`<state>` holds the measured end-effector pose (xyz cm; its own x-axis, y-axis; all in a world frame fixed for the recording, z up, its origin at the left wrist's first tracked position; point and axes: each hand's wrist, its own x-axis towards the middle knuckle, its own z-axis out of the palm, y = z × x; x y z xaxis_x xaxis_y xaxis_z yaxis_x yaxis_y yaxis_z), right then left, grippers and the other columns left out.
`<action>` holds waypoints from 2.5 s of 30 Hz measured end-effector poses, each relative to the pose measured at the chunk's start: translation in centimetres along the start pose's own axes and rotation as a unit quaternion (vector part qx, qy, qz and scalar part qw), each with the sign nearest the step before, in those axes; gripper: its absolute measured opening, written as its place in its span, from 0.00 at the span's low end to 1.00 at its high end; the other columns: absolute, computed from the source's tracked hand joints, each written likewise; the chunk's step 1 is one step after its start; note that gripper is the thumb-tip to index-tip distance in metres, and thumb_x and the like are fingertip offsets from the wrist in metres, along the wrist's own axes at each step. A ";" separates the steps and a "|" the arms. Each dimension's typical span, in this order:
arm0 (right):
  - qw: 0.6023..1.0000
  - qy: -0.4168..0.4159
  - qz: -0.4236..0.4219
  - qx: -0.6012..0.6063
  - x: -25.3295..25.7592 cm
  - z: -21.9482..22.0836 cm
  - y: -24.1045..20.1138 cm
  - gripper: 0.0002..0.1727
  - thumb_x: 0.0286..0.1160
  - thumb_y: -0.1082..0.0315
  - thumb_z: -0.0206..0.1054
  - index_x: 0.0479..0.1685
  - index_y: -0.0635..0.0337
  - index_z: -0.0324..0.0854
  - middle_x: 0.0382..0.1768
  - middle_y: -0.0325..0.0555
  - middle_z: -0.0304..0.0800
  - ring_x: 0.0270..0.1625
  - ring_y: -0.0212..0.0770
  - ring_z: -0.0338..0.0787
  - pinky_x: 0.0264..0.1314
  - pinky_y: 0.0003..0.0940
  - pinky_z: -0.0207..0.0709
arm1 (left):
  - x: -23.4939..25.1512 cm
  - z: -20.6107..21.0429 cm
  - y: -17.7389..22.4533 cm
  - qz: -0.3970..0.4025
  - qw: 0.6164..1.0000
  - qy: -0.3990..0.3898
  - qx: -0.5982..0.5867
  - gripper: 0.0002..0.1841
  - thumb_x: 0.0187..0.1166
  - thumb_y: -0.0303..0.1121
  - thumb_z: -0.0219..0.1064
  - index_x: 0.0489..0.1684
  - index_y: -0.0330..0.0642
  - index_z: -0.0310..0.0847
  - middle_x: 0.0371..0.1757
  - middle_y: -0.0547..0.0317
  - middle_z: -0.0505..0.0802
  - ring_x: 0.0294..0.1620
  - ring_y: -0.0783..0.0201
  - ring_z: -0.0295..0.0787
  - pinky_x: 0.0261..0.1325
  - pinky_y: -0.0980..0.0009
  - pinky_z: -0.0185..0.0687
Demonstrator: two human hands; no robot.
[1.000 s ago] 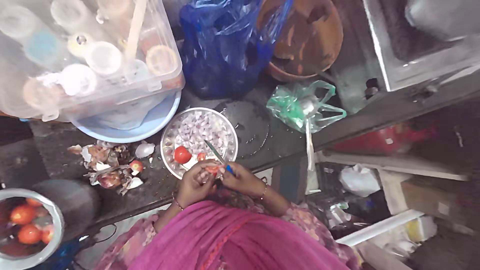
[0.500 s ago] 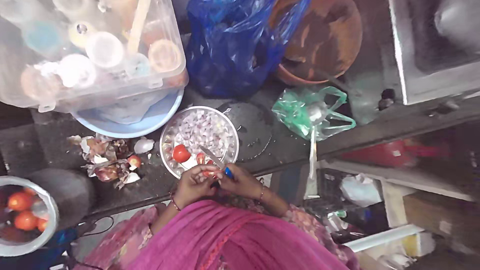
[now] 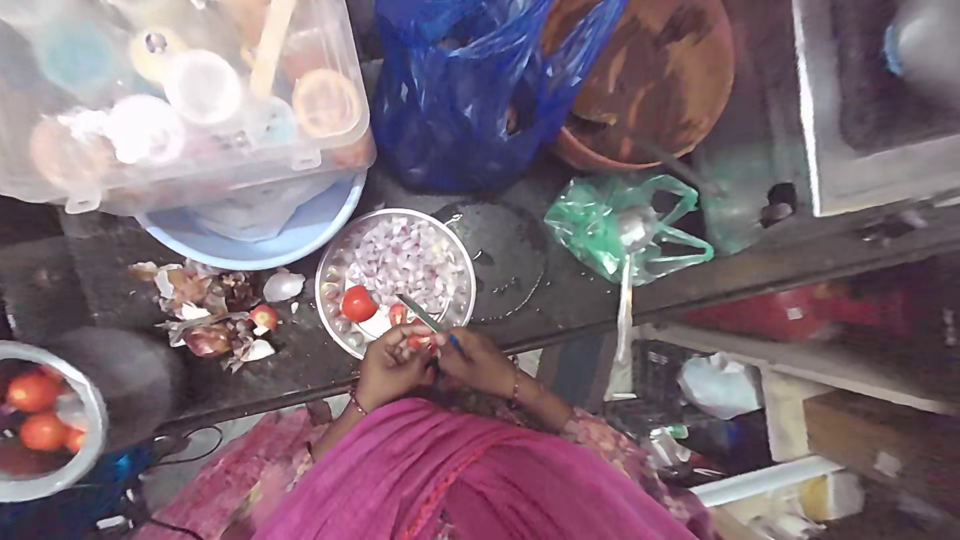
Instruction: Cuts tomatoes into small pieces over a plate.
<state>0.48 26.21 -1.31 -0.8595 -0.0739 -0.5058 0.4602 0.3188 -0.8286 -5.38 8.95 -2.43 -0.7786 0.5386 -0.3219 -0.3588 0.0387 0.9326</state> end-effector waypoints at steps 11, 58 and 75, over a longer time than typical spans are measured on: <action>0.998 -0.035 -0.018 0.046 0.5 -0.3 0.0 0.21 0.89 0.62 0.49 0.44 0.70 0.82 0.29 0.41 0.78 0.33 0.28 0.76 0.40 0.28 0.74 | -0.2 -1.0 -0.8 0.018 0.999 0.001 0.028 0.16 0.70 0.17 0.66 0.57 0.26 0.81 0.47 0.62 0.95 0.42 0.78 0.92 0.50 0.77 0.90; 0.999 0.038 -0.022 0.022 0.4 1.3 0.1 0.25 0.73 0.53 0.72 0.51 0.72 0.83 0.37 0.49 0.89 0.39 0.33 0.87 0.47 0.32 0.82 | -0.7 -1.8 -0.1 -0.025 0.994 -0.064 -0.088 0.19 0.72 0.15 0.65 0.62 0.33 0.81 0.45 0.68 0.96 0.37 0.78 0.92 0.43 0.78 0.91; 0.999 0.049 -0.019 -0.004 0.2 2.1 -0.2 0.21 0.86 0.60 0.56 0.43 0.74 0.82 0.31 0.54 0.85 0.35 0.40 0.84 0.42 0.38 0.79 | -0.7 -1.2 0.0 -0.046 0.998 -0.022 -0.038 0.17 0.72 0.15 0.61 0.60 0.28 0.80 0.42 0.68 0.95 0.34 0.81 0.90 0.38 0.81 0.88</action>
<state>0.66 24.09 -1.75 -0.8941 0.0067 -0.4478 0.4254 0.3249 -0.8446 -5.45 7.56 -2.36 -0.7184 0.5718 -0.3963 -0.4669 0.0260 0.8839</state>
